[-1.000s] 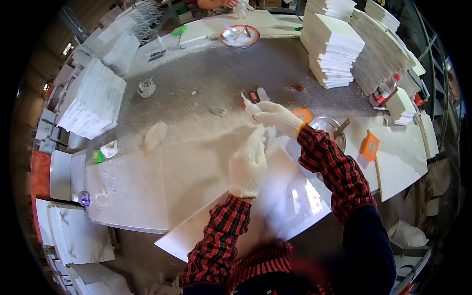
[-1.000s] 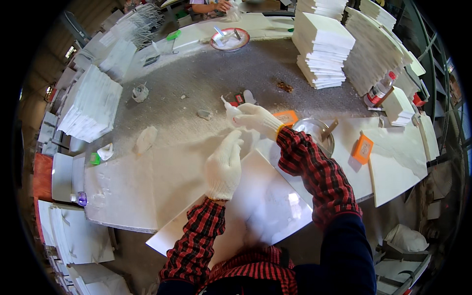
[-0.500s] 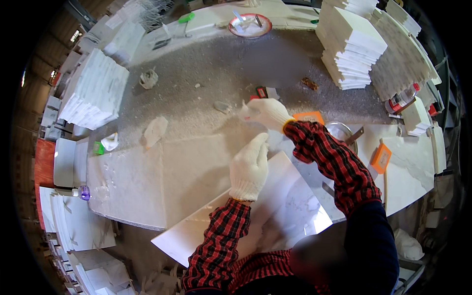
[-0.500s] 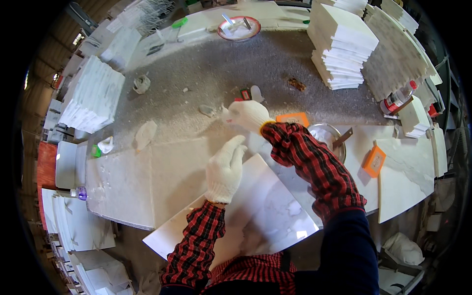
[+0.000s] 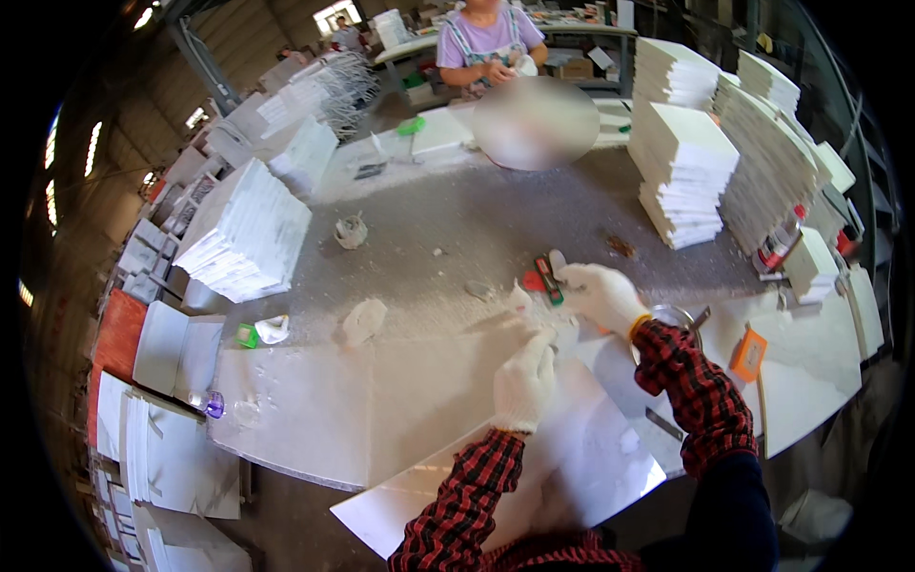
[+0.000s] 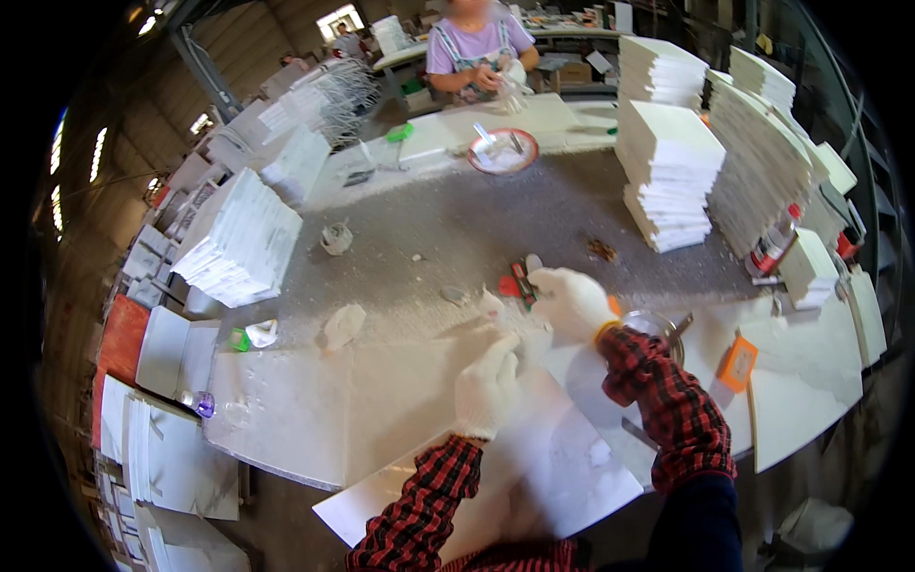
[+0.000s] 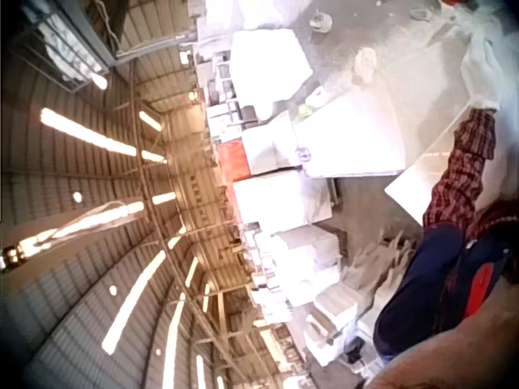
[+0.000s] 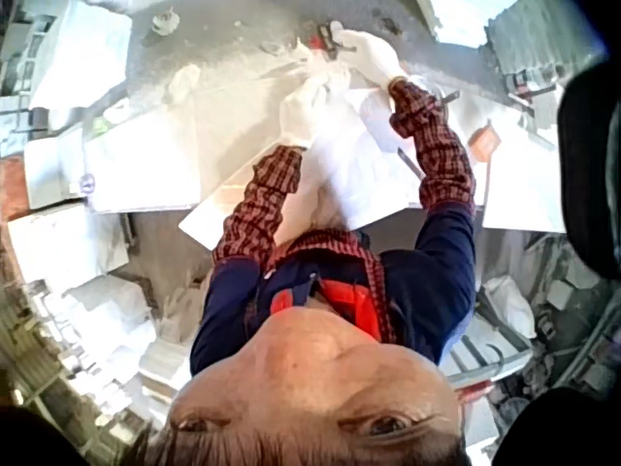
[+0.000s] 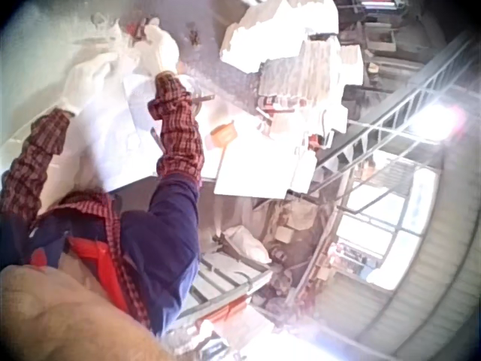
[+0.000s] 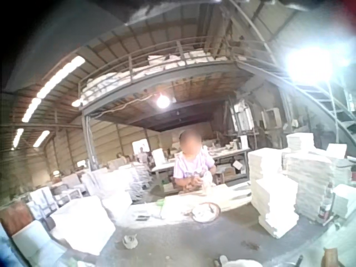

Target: The person uses a metal scraper to remove excess material from the edges of a large white rectangular board. They repeatedly scrape the edges and corners, occasionally flipping the board to work on different sides. The person wears white gloves and a red plaid shirt while working at a table in a workshop.

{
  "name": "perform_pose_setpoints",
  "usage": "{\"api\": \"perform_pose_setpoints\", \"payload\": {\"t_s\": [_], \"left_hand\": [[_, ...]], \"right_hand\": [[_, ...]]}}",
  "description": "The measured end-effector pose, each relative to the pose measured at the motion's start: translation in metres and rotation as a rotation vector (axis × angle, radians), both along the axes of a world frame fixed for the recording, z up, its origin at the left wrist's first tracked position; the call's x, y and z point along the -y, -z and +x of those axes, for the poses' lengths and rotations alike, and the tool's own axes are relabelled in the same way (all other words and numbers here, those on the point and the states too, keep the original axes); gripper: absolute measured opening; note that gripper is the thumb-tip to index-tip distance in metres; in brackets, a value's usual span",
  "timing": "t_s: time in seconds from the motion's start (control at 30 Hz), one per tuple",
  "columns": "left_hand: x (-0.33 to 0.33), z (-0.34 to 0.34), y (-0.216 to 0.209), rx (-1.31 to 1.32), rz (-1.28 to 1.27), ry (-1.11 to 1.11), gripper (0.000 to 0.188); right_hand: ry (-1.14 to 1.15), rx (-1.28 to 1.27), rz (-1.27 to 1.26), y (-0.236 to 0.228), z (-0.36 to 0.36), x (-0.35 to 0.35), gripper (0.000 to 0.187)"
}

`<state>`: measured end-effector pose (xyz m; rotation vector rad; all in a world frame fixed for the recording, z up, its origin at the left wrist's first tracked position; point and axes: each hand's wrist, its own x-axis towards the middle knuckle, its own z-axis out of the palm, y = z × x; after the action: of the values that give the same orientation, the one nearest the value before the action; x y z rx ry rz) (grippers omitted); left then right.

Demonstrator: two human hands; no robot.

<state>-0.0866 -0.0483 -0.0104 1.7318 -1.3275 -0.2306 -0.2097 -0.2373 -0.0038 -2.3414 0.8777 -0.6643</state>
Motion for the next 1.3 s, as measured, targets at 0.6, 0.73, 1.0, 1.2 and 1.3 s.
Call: {"api": "perform_pose_setpoints", "payload": {"t_s": [0.6,0.73,1.0,1.2,1.3], "left_hand": [[0.001,-0.002,0.008,-0.092,0.100,0.003,0.027],[0.000,0.004,0.010,-0.089,0.136,-0.008,0.027],[0.006,-0.004,0.011,-0.129,0.115,-0.013,0.028],[0.001,0.002,0.012,-0.132,0.139,-0.010,0.029],[0.001,-0.001,0.007,-0.095,0.075,0.008,0.029]], "right_hand": [[0.742,-0.272,-0.092,0.015,-0.235,-0.125,0.049],[0.655,-0.156,0.035,0.015,-0.211,-0.120,0.047],[0.653,-0.130,0.066,0.032,-0.201,-0.115,0.025],[0.667,-0.200,0.023,0.018,-0.191,-0.117,0.025],[0.639,-0.285,0.040,0.023,-0.189,-0.117,0.026]]}}
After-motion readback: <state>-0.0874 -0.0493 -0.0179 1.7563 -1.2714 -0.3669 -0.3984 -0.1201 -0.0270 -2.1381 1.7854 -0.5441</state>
